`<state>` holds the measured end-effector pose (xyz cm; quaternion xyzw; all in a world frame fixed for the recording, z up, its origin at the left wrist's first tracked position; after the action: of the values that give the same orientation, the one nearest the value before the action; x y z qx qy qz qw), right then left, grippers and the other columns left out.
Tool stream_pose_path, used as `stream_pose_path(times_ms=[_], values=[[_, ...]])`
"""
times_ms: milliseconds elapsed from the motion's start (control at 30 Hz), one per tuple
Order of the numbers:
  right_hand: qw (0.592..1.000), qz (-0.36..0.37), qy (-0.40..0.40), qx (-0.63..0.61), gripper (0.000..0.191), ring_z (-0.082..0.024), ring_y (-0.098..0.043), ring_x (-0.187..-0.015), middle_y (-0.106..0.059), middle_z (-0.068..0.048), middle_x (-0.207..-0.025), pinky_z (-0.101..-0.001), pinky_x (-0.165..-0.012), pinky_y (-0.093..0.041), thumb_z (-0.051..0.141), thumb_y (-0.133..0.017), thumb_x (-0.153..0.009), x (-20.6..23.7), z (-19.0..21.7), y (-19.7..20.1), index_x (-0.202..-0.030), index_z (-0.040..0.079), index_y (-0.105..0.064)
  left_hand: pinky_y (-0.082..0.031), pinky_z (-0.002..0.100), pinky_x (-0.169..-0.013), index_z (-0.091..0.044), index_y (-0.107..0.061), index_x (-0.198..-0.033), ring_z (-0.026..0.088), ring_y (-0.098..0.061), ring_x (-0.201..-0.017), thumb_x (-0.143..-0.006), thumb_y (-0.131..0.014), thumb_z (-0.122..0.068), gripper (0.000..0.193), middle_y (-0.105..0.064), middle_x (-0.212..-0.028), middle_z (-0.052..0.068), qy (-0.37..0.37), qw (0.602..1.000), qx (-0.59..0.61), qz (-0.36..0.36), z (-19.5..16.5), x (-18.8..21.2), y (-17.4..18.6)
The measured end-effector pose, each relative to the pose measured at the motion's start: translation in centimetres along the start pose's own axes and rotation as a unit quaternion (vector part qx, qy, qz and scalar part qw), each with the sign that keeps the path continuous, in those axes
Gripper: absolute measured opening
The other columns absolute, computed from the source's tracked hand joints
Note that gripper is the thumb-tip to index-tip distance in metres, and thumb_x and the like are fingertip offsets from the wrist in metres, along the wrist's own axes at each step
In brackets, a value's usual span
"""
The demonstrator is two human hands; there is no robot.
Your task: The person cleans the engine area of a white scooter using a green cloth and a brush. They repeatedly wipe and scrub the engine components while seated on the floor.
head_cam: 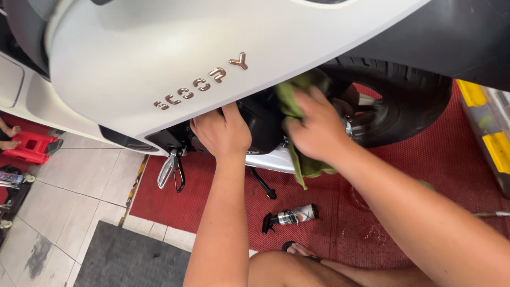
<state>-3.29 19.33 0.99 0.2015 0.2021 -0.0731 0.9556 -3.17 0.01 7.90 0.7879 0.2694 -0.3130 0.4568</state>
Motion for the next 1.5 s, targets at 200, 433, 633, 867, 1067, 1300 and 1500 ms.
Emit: stream_pose_path(times_ms=[200,433,633,867,1067,1300,1500], values=[[0.949,0.099,0.076,0.288,0.057,-0.038,-0.067,-0.093,-0.060,-0.024,-0.123,-0.0490,-0.073,-0.057,0.019,-0.068,-0.083,-2.6,3.5,-1.8,-0.139,0.008,-0.060,-0.040,0.054,-0.105,-0.001,-0.070,-0.122,0.043,-0.060,-0.118,-0.103,-0.049,-0.042,0.050,-0.070,-0.124,0.021,-0.005,1.000,-0.015,-0.010,0.2,-0.1,0.1],[0.929,0.011,0.180,0.325,0.040,-0.036,-0.068,-0.082,-0.061,-0.021,-0.122,-0.0442,-0.061,-0.059,0.015,-0.067,-0.088,0.1,5.4,-1.6,-0.125,0.026,-0.078,-0.039,0.055,-0.107,0.001,-0.067,-0.127,0.045,-0.058,-0.122,-0.106,-0.046,-0.045,0.055,-0.067,-0.129,0.023,-0.031,0.999,-0.005,-0.031,-0.3,0.1,0.4],[0.969,0.017,0.157,0.188,0.041,-0.039,-0.069,-0.087,-0.058,-0.024,-0.130,-0.0462,-0.069,-0.057,0.015,-0.067,-0.073,-0.9,4.0,-0.4,-0.113,0.017,-0.079,-0.039,0.055,-0.102,-0.001,-0.067,-0.128,0.045,-0.058,-0.122,-0.104,-0.047,-0.046,0.055,-0.066,-0.131,0.023,-0.014,0.999,-0.035,-0.012,0.0,0.1,0.3],[0.911,0.011,0.249,0.328,0.021,-0.030,-0.071,-0.093,-0.072,-0.007,-0.089,-0.0427,-0.070,-0.056,0.017,-0.068,-0.079,-1.6,6.7,-2.0,-0.096,0.011,-0.079,-0.040,0.053,-0.106,-0.003,-0.069,-0.126,0.041,-0.060,-0.122,-0.103,-0.049,-0.046,0.053,-0.069,-0.128,0.020,-0.003,1.000,-0.024,-0.004,0.3,0.0,0.0],[0.875,0.054,0.340,0.340,0.019,-0.029,-0.070,-0.099,-0.076,-0.006,-0.098,-0.0456,-0.081,-0.056,0.019,-0.068,-0.084,-2.4,9.2,-1.0,-0.098,0.017,-0.082,-0.038,0.054,-0.107,-0.001,-0.068,-0.127,0.042,-0.058,-0.124,-0.104,-0.049,-0.045,0.053,-0.068,-0.130,0.020,-0.007,0.999,-0.030,-0.016,-0.5,-0.2,0.5],[0.878,0.181,0.218,0.385,0.026,-0.028,-0.066,-0.111,-0.073,-0.004,-0.116,-0.0460,-0.088,-0.055,0.024,-0.065,-0.085,-3.9,7.8,-2.2,-0.108,0.020,-0.079,-0.037,0.055,-0.110,-0.002,-0.067,-0.130,0.042,-0.055,-0.128,-0.106,-0.047,-0.047,0.055,-0.066,-0.134,0.021,-0.013,0.999,-0.033,-0.012,-1.3,-0.1,1.1],[0.948,0.119,0.090,0.281,0.039,-0.034,-0.066,-0.112,-0.069,-0.011,-0.127,-0.0472,-0.089,-0.054,0.032,-0.058,-0.095,-4.6,4.4,1.6,-0.131,0.020,-0.068,-0.037,0.055,-0.108,-0.002,-0.065,-0.133,0.041,-0.054,-0.128,-0.104,-0.048,-0.049,0.057,-0.063,-0.137,0.022,-0.012,0.999,-0.048,-0.014,-1.7,-0.4,1.6]])
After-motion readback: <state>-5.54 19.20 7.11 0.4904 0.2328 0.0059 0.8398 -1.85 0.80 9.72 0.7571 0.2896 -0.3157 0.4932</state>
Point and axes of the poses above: each hand's wrist, its own x-axis away from the middle knuckle, its own y-axis out of the back of the hand, z = x × y, the point moved 10 cm from there along -x, towards the middle knuckle
